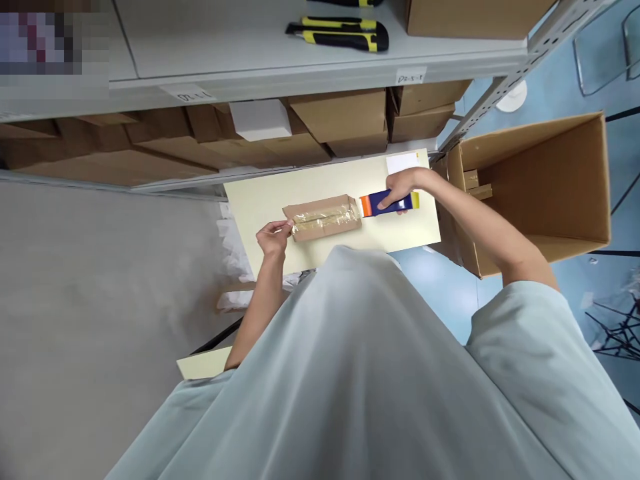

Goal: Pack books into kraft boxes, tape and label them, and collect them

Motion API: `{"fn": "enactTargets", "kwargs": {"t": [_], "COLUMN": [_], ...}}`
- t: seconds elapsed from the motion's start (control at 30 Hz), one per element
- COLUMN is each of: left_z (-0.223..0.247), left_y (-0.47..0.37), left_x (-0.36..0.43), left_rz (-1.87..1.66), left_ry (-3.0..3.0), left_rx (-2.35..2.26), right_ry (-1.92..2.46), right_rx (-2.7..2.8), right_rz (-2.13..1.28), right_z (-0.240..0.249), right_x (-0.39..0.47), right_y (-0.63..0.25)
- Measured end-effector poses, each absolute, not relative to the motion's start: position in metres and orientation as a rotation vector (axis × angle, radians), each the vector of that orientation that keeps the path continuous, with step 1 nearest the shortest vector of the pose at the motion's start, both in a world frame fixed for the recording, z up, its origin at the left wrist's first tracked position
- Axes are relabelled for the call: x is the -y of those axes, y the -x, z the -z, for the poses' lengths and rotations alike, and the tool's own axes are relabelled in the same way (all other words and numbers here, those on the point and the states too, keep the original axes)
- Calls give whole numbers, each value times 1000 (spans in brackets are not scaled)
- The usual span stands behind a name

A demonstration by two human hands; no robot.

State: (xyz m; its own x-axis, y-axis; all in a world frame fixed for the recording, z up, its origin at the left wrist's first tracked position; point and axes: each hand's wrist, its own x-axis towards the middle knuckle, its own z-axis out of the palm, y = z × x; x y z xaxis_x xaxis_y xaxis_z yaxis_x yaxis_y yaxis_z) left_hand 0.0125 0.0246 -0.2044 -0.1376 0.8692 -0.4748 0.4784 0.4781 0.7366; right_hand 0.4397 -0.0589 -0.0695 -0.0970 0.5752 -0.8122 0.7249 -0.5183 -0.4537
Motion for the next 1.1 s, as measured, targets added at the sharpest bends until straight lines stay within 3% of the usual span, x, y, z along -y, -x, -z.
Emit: {"fn": "enactTargets", "kwargs": {"t": [0.1, 0.27, 0.4, 0.7, 0.87, 1.1], "left_z": [204, 204, 203, 191, 173, 83], "left_y": [-15, -16, -18, -16, -47, -143], "left_x": [-24, -25, -24, -25, -10, 13], "left_rz": [-554, -477, -430, -327, -454, -868], "left_ry": [-1157, -1224, -1348, -1478, -1601, -2018], "left_rx": [-1790, -1850, -1890, -1921, -1842, -926], "right_ry": [-2113, -1907, -2052, -2325, -2539, -2936], "right_rx": [-1362, -1396, -1458, -1292, -1068, -1356], "right_rz": [1653, 1471, 1198, 1039, 1097, 1148], "right_z": [82, 106, 119, 138, 112, 28], "right_x": [69, 69, 71, 101, 132, 82], "right_y": [-460, -432, -393, -312, -331, -324]}}
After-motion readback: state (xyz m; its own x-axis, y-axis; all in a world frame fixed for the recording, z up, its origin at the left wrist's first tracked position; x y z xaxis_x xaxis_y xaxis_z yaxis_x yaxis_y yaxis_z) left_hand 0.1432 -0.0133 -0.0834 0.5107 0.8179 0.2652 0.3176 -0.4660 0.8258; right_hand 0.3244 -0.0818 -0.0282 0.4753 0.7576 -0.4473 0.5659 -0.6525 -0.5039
